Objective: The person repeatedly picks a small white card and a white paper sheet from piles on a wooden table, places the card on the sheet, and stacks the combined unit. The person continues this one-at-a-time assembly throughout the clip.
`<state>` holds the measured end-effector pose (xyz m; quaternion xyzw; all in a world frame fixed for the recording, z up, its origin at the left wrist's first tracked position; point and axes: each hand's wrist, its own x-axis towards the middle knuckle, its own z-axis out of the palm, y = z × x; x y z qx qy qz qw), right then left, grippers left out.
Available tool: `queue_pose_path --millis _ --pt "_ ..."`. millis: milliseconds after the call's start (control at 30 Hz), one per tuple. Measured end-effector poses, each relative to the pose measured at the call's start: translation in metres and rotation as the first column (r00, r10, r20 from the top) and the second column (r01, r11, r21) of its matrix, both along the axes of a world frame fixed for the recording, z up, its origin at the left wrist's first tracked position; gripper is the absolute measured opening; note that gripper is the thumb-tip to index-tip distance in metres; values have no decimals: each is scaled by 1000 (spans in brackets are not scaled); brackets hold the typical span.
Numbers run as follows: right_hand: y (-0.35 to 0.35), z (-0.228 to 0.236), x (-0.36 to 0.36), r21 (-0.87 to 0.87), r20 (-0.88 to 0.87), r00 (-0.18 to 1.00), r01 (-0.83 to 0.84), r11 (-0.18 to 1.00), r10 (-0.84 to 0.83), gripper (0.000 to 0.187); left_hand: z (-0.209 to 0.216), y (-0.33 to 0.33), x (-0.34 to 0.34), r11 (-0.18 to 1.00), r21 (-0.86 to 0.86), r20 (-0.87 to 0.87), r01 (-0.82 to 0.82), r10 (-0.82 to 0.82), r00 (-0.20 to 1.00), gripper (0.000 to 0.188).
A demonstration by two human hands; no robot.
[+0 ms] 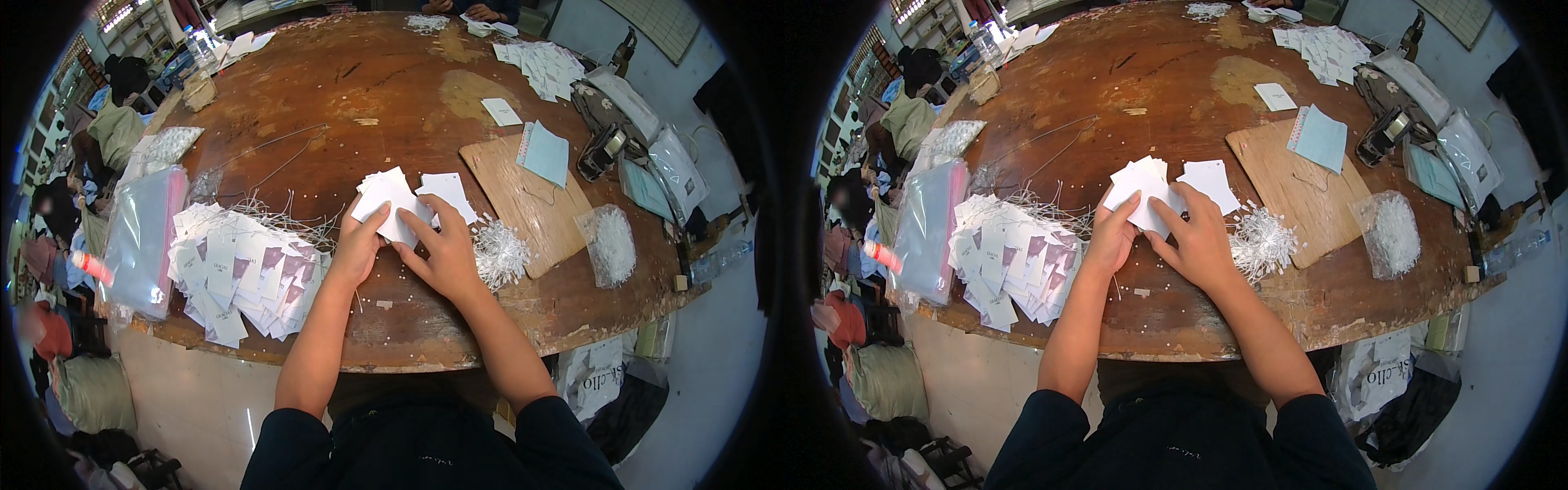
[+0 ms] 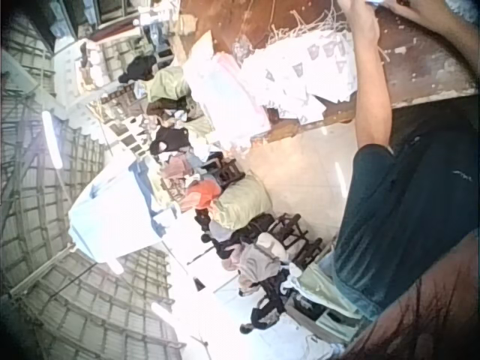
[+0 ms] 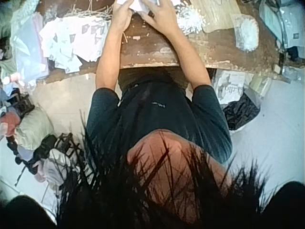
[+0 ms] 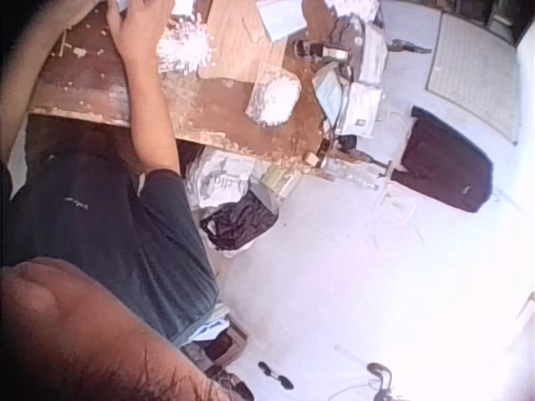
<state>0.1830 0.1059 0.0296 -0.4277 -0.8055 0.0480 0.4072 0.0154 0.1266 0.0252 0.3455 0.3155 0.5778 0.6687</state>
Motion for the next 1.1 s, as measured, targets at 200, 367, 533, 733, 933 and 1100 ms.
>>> queue_pose_path --millis 200,367,533,733,933,1100 --pt "0 1 -1 -2 12 1000 5 1000 -5 49 -3 1 0 1000 14 -14 -11 11 1000 46" --pt "4 4 9 72 -51 995 85 994 -82 41 -7 4 1 996 41 -52 -84 86 995 45" --pt "29 13 76 -104 -2 864 501 859 -504 22 -9 4 0 990 57 -50 -133 136 990 47" --pt "30 -16 99 -159 369 795 564 810 -481 13 -12 5 -2 996 45 -200 -77 85 976 50" --pt "40 -30 99 -134 251 807 575 807 -534 10 -12 -2 2 999 39 -191 -37 44 981 51" --pt "32 12 101 -113 -818 555 104 988 -152 13 -9 -6 4 999 13 -93 52 -51 994 53"
